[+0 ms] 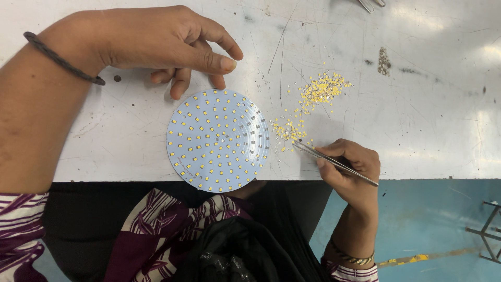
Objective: The person uses tweezers to pick up small yellow LED components from a pile on the table and places them one by one into empty slots on a circular LED board. The person continues this repetitive placement process for the duration of the clip.
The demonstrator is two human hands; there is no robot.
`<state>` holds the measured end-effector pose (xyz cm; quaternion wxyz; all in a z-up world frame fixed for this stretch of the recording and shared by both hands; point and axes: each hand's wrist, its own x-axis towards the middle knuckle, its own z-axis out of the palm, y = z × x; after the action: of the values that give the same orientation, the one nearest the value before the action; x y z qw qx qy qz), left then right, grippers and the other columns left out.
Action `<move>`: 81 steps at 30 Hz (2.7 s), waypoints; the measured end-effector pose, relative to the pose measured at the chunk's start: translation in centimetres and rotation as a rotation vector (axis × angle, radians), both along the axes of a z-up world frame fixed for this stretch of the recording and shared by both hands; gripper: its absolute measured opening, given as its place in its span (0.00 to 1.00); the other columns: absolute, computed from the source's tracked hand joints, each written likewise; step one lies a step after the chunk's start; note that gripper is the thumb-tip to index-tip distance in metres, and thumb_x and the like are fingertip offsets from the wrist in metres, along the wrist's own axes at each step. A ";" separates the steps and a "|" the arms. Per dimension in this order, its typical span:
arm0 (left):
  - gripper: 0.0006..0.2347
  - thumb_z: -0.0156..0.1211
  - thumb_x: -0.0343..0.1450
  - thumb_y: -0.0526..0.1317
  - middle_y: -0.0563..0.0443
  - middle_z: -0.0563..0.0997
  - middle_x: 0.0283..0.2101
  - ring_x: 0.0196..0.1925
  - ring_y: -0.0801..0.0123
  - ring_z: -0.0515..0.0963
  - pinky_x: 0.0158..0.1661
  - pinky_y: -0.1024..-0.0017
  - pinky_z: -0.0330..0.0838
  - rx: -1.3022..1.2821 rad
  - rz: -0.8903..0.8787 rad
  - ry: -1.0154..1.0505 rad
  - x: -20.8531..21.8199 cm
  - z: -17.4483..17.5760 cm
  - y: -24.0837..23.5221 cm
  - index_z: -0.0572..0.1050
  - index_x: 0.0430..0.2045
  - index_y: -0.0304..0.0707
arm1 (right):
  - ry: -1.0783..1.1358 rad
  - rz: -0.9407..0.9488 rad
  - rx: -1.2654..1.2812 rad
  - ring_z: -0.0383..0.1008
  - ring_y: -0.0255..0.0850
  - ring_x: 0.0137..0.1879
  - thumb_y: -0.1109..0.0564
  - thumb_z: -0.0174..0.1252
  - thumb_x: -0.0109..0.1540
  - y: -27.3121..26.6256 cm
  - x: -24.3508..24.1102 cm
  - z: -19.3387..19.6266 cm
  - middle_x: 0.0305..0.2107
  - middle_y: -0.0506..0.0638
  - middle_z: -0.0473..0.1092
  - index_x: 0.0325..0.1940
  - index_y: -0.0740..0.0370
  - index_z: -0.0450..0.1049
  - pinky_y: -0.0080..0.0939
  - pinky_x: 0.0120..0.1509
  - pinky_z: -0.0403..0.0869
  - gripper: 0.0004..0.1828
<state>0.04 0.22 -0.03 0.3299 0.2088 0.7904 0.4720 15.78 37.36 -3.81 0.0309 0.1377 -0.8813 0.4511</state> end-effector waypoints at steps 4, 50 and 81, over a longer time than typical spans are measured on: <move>0.29 0.59 0.66 0.56 0.40 0.85 0.38 0.15 0.67 0.82 0.11 0.79 0.67 -0.031 0.016 0.000 0.1 0.0 0.0 0.72 0.59 0.39 | -0.011 0.005 -0.008 0.66 0.27 0.27 0.63 0.66 0.58 0.2 0.0 -0.2 0.23 0.47 0.72 0.38 0.69 0.78 0.27 0.31 0.62 0.06; 0.28 0.59 0.68 0.58 0.40 0.88 0.35 0.15 0.67 0.85 0.12 0.81 0.70 0.036 0.006 0.147 0.8 0.1 -0.6 0.75 0.53 0.33 | 0.049 0.228 0.019 0.72 0.33 0.28 0.62 0.67 0.55 -4.1 -0.1 -0.1 0.25 0.51 0.74 0.35 0.68 0.78 0.30 0.33 0.67 0.08; 0.20 0.67 0.69 0.48 0.37 0.88 0.39 0.34 0.67 0.82 0.34 0.73 0.77 0.537 0.236 -0.505 23.5 -4.2 -1.0 0.83 0.47 0.29 | -0.082 0.194 -0.268 0.71 0.29 0.31 0.63 0.65 0.60 -2.9 0.0 -0.4 0.31 0.51 0.75 0.41 0.71 0.77 0.28 0.39 0.66 0.08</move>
<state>23.56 -0.80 -4.25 0.3914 0.0725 0.5511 0.7334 15.82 34.44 -4.22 -0.0305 0.1983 -0.7963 0.5706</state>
